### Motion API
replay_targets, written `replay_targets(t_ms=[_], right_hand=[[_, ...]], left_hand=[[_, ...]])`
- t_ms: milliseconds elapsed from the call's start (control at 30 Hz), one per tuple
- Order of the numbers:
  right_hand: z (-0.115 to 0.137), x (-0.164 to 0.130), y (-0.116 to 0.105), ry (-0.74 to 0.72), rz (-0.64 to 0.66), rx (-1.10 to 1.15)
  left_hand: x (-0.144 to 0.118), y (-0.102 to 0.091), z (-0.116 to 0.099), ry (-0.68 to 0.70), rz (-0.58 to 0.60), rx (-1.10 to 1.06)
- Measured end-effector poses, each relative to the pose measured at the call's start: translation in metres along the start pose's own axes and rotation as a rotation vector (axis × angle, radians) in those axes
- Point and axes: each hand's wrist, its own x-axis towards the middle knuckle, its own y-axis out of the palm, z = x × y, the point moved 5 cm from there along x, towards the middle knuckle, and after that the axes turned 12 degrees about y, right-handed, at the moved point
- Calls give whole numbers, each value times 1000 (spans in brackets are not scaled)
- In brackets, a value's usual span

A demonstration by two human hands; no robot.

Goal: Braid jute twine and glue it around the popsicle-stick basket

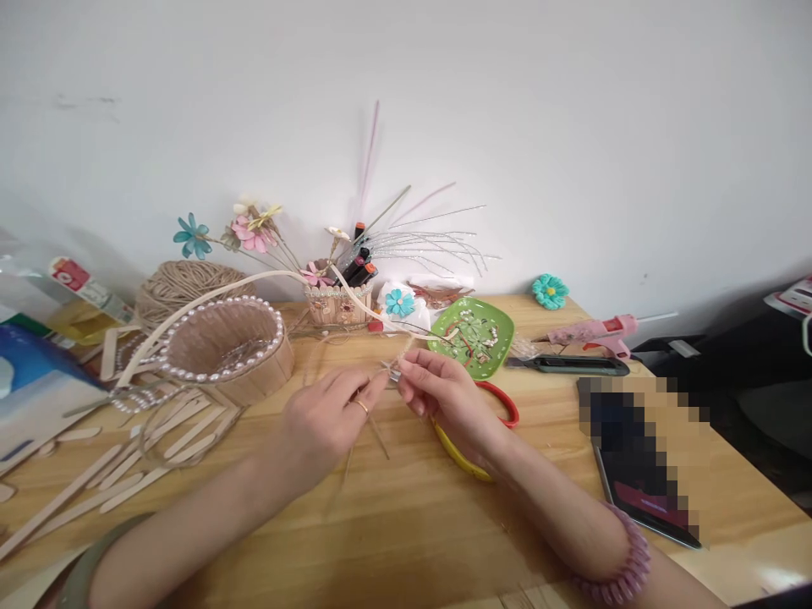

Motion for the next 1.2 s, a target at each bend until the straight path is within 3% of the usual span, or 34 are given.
replay_targets(t_ms=[133, 300, 367, 467, 533, 633, 700, 800, 933, 1100, 1200], right_hand=[[-5, -1, 4, 42, 35, -64], [-3, -2, 2, -41, -5, -230], [1, -5, 4, -85, -26, -371], [4, -12, 12, -139, -22, -591], [2, -15, 19, -134, 37, -693], [-5, -16, 27, -99, 138, -776], [-8, -15, 28, -77, 174, -773], [-9, -11, 25, -62, 153, -669], [-5, -9, 20, -88, 92, -582], [-5, -9, 20, -89, 111, -530], [-4, -9, 19, -93, 122, -510]], left_hand=[[-1, 1, -7, 79, -28, 113], [8, -11, -13, 128, -51, 82], [10, -20, -4, -26, -125, -86], [9, -17, 22, -462, -147, -392], [8, -1, 32, -680, -55, -664], [8, 27, 26, -805, 129, -1231], [4, 36, 23, -908, 164, -1427], [-4, 35, 32, -1102, -37, -1387], [-13, 23, 44, -1257, -319, -1208], [-15, 16, 47, -1309, -406, -1157], [-13, 15, 50, -1262, -337, -1140]])
